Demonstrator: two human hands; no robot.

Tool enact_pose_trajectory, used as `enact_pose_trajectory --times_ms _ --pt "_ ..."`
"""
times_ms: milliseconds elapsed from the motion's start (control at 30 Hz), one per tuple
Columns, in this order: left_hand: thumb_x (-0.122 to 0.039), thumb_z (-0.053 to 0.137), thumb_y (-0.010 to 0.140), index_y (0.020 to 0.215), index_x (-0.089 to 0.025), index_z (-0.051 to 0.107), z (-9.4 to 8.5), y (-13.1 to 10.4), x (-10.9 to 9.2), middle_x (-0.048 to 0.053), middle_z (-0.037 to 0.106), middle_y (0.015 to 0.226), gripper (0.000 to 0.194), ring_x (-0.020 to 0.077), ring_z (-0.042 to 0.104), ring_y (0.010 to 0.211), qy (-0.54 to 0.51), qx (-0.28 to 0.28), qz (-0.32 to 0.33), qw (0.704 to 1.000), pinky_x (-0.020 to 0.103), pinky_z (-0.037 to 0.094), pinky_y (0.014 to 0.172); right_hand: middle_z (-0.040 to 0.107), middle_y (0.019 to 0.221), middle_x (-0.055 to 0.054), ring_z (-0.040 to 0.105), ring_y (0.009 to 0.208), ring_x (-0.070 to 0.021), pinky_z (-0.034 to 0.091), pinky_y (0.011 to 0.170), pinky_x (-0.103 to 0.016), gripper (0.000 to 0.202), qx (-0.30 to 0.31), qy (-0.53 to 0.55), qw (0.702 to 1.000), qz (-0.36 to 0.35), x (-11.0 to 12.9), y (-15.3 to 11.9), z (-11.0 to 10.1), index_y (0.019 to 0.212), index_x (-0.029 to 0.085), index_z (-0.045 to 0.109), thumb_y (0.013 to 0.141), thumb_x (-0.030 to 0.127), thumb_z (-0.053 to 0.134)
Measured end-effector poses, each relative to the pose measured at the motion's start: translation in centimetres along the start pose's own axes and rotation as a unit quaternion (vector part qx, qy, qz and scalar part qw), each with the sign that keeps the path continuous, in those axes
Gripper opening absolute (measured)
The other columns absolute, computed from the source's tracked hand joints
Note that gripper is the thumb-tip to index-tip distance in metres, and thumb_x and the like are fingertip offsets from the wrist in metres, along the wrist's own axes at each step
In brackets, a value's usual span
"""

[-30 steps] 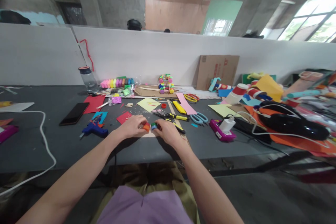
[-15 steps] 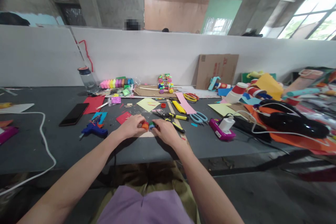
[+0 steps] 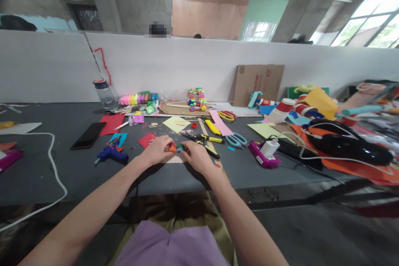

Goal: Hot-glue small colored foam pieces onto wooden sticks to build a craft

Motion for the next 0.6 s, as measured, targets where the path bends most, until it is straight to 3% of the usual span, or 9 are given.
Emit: enact_pose_trajectory --times_ms 600 --pt "-0.019 0.057 0.080 0.098 -0.019 0.055 -0.19 -0.20 -0.51 0.006 0.056 0.101 0.019 0.0224 0.053 0.097 -0.073 -0.046 0.041 0.995 0.036 0.045 0.085 0.061 0.082 -0.003 0.053 0.066 -0.0143 0.039 0.062 -0.025 0.014 -0.016 0.009 1.000 -0.007 0.24 -0.13 0.05 0.099 0.019 0.058 0.086 0.022 0.056"
Point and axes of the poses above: each hand's wrist, its own y-axis towards the middle knuckle, its own z-axis out of the palm, x = y × z, the point moved 6 cm from there along y, towards the middle knuckle
